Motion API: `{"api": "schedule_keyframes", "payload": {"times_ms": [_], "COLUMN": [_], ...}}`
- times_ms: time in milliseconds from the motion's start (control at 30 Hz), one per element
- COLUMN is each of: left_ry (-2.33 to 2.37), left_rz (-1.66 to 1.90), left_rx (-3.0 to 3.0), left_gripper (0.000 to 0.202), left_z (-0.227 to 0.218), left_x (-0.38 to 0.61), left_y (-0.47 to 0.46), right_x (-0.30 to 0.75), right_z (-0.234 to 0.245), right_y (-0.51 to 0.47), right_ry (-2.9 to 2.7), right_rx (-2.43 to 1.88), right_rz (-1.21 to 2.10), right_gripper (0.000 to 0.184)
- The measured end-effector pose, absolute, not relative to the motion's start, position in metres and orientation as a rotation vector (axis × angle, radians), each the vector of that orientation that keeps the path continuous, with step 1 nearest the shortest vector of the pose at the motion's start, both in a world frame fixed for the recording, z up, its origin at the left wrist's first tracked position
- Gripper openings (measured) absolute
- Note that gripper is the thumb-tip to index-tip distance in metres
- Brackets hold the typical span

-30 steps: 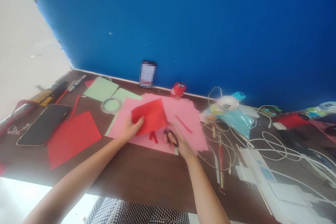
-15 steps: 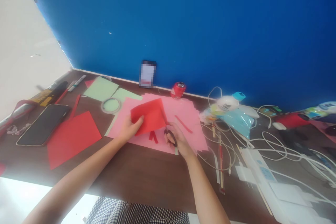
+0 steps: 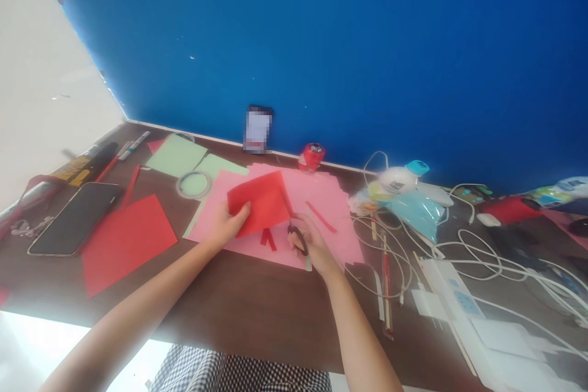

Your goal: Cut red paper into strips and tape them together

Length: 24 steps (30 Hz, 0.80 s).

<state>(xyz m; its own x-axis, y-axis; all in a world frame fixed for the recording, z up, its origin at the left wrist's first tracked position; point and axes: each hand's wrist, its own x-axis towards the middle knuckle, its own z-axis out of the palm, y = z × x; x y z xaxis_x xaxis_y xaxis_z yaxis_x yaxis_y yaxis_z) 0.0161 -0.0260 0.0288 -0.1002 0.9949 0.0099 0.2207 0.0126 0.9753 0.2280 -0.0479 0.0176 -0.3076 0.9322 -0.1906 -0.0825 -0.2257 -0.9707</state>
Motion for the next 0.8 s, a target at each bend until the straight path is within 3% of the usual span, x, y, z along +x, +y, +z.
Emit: {"api": "schedule_keyframes", "payload": {"times_ms": [467,667,800], "left_ry": [1.394,1.381,1.370], "left_rz": [1.109,1.112,1.112], "left_rx": [1.328,1.329,1.327], "left_gripper": [0.032,0.032,0.032], "left_z": [0.0282,0.0286,0.0302], "left_x": [0.0199,0.0211,0.0198], "left_y": [-0.0307,-0.0312,-0.0306], "right_x": [0.2291,0.2291,0.2283], "right_z": [0.0155,0.0113,0.0110], "right_y": [-0.0484,-0.0465,-0.0460], "right_ry": [-1.260,-1.223,-1.197], "right_rx": [-1.060,-1.047,-1.077], "right_rz": [1.631,1.641,1.630], "right_gripper": [0.049,0.071,0.073]}}
